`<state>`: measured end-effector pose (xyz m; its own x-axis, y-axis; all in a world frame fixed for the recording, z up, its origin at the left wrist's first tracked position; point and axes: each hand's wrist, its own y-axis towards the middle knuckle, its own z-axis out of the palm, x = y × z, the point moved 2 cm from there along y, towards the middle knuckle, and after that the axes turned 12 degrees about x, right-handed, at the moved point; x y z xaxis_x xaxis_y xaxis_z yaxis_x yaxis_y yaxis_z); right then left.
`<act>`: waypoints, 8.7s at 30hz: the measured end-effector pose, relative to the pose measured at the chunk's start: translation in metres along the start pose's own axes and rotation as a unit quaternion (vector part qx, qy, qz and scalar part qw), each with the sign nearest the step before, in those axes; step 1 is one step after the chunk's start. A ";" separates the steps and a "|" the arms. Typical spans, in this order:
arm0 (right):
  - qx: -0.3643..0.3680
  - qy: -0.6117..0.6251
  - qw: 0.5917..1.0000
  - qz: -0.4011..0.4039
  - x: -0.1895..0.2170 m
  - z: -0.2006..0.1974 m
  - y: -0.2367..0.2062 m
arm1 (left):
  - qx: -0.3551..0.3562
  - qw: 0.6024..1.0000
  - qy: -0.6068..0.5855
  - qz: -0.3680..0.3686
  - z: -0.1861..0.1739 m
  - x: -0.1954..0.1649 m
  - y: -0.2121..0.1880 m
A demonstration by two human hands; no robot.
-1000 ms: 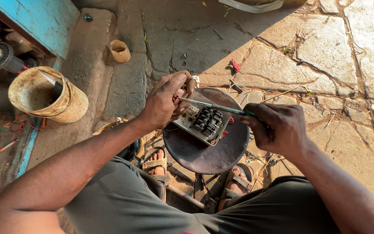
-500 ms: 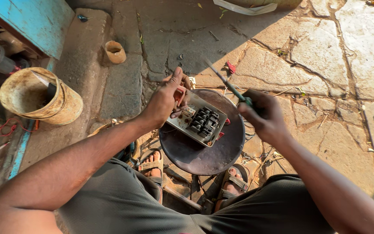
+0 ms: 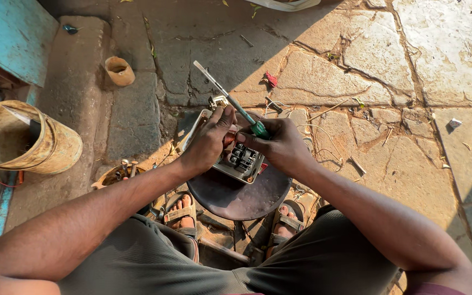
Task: The person sits on a low stool and uses a screwdriver to disassemble a small electrical device. They remove the cover, unscrew internal components, and manipulate wires and a copper coil within the housing.
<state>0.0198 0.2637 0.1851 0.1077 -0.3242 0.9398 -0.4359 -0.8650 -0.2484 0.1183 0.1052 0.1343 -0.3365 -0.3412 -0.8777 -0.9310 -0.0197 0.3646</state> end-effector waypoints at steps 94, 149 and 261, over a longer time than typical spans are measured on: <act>-0.015 -0.104 0.986 -0.129 -0.011 -0.041 -0.003 | 0.110 0.910 -0.324 -0.236 -0.003 -0.024 0.023; -0.038 -0.201 0.954 -0.217 0.003 -0.036 -0.034 | 0.060 0.993 -0.040 -0.091 -0.003 -0.043 0.024; 0.119 0.374 0.917 -0.070 -0.037 -0.036 -0.019 | 0.133 0.960 -0.219 -0.115 -0.006 -0.047 0.013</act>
<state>-0.0082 0.3058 0.1639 -0.5334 0.0727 0.8428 -0.2467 -0.9663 -0.0728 0.1231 0.1152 0.1825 -0.0899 0.0730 -0.9933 -0.9714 0.2138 0.1037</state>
